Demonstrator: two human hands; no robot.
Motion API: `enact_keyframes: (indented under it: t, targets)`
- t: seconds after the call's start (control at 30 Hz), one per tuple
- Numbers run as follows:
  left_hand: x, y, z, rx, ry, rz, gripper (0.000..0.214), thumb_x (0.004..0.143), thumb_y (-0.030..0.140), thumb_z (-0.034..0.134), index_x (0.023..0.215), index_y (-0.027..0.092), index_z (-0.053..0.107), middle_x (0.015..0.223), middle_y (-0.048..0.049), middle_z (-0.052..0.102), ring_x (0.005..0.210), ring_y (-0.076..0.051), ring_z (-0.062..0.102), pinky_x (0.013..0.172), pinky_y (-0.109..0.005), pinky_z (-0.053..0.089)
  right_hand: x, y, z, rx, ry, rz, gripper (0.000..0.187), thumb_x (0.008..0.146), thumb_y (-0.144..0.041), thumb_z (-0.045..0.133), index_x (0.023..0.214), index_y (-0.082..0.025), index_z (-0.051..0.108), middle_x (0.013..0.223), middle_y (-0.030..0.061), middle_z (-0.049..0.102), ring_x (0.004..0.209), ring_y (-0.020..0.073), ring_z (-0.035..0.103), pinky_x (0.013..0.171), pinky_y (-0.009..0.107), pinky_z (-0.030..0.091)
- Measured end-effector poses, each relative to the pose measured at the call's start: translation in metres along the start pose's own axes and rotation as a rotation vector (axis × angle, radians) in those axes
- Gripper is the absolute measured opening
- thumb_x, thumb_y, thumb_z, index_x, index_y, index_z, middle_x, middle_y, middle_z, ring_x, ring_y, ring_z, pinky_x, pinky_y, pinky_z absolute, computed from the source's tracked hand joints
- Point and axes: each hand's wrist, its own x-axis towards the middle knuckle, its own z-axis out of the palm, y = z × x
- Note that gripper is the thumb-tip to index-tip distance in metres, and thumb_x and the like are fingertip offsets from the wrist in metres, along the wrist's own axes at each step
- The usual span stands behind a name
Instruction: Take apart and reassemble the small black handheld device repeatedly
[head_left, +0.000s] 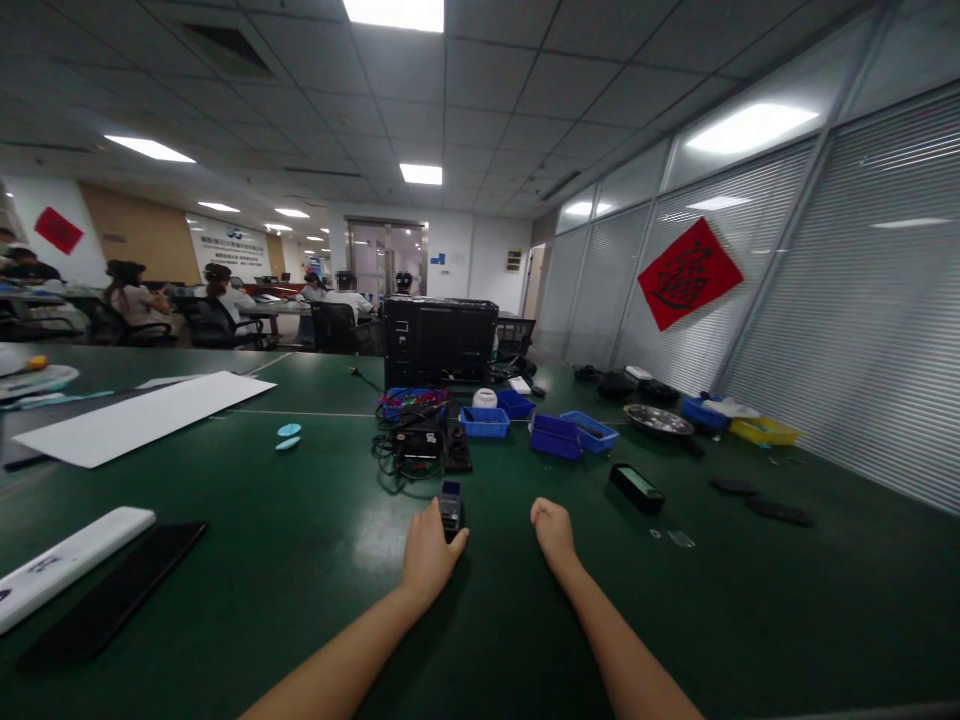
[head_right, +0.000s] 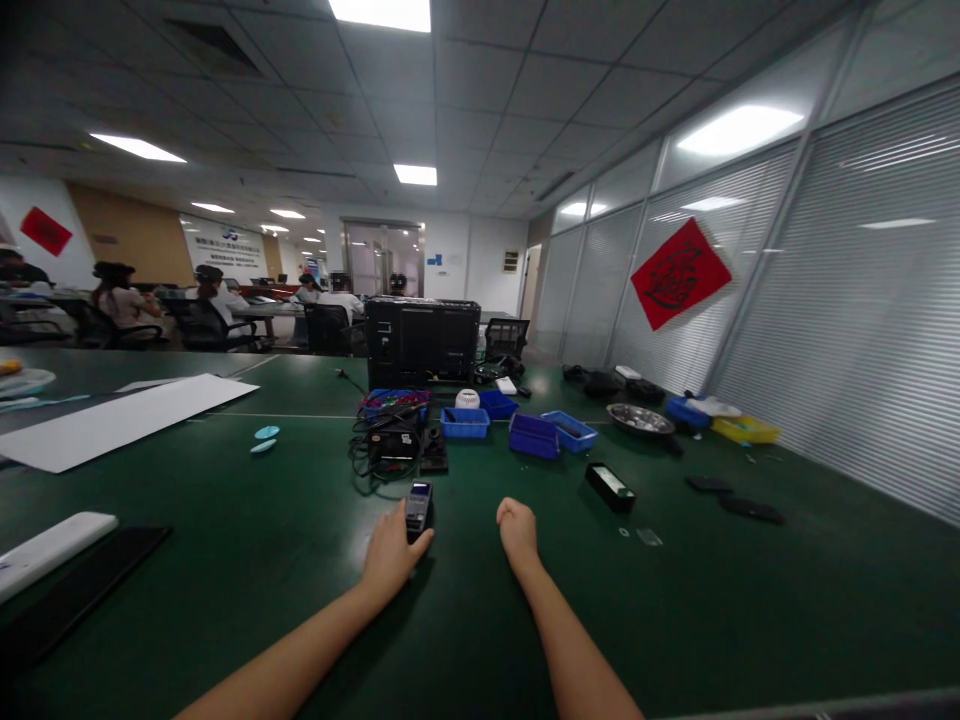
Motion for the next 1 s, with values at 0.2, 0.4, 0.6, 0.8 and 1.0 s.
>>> enact_keyframes:
  t: [0.2, 0.4, 0.6, 0.8, 1.0]
  targets:
    - [0.001, 0.024, 0.027, -0.089, -0.03, 0.003, 0.062, 0.072, 0.039, 0.051, 0.125, 0.009, 0.038, 0.125, -0.0143, 0.047, 0.111, -0.028, 0.043, 0.095, -0.033, 0.029, -0.002, -0.001, 0.004, -0.045, -0.016, -0.022, 0.016, 0.056, -0.012, 0.031, 0.046, -0.019, 0.04, 0.047, -0.0032, 0.04, 0.048, 0.0119, 0.04, 0.051, 0.022, 0.028]
    - [-0.003, 0.032, 0.038, -0.152, -0.109, 0.093, 0.061, 0.069, 0.026, 0.053, 0.126, 0.014, 0.038, 0.131, -0.0103, 0.043, 0.117, -0.025, 0.04, 0.1, -0.033, 0.027, -0.015, -0.024, 0.008, -0.108, 0.048, -0.216, 0.022, 0.074, -0.019, 0.034, 0.075, -0.019, 0.056, 0.075, 0.0023, 0.057, 0.072, 0.0156, 0.052, 0.066, 0.025, 0.038]
    - [0.009, 0.015, 0.035, -0.403, -0.113, -0.075, 0.056, 0.063, 0.003, 0.039, 0.117, 0.015, 0.049, 0.12, -0.0083, 0.053, 0.109, -0.017, 0.049, 0.094, -0.029, 0.037, -0.032, -0.044, 0.025, -0.298, -0.025, -0.365, 0.044, 0.073, -0.031, 0.051, 0.116, -0.022, 0.049, 0.11, 0.0075, 0.052, 0.1, 0.0227, 0.047, 0.085, 0.033, 0.039]
    - [0.016, 0.009, 0.03, -0.604, -0.107, -0.258, 0.048, 0.065, 0.004, 0.04, 0.112, 0.013, 0.049, 0.113, -0.0093, 0.057, 0.099, -0.014, 0.055, 0.085, -0.022, 0.042, -0.03, -0.039, 0.03, -0.315, -0.055, -0.284, 0.037, 0.073, -0.027, 0.049, 0.109, -0.021, 0.053, 0.101, 0.0078, 0.053, 0.093, 0.0216, 0.052, 0.081, 0.031, 0.041]
    - [0.016, 0.011, 0.029, -0.629, -0.12, -0.263, 0.042, 0.064, 0.005, 0.042, 0.104, 0.014, 0.053, 0.106, -0.0074, 0.059, 0.096, -0.013, 0.055, 0.085, -0.022, 0.041, -0.022, -0.035, 0.023, -0.297, -0.019, -0.093, 0.034, 0.079, -0.036, 0.043, 0.107, -0.02, 0.055, 0.101, 0.0068, 0.055, 0.088, 0.0186, 0.055, 0.076, 0.027, 0.041]
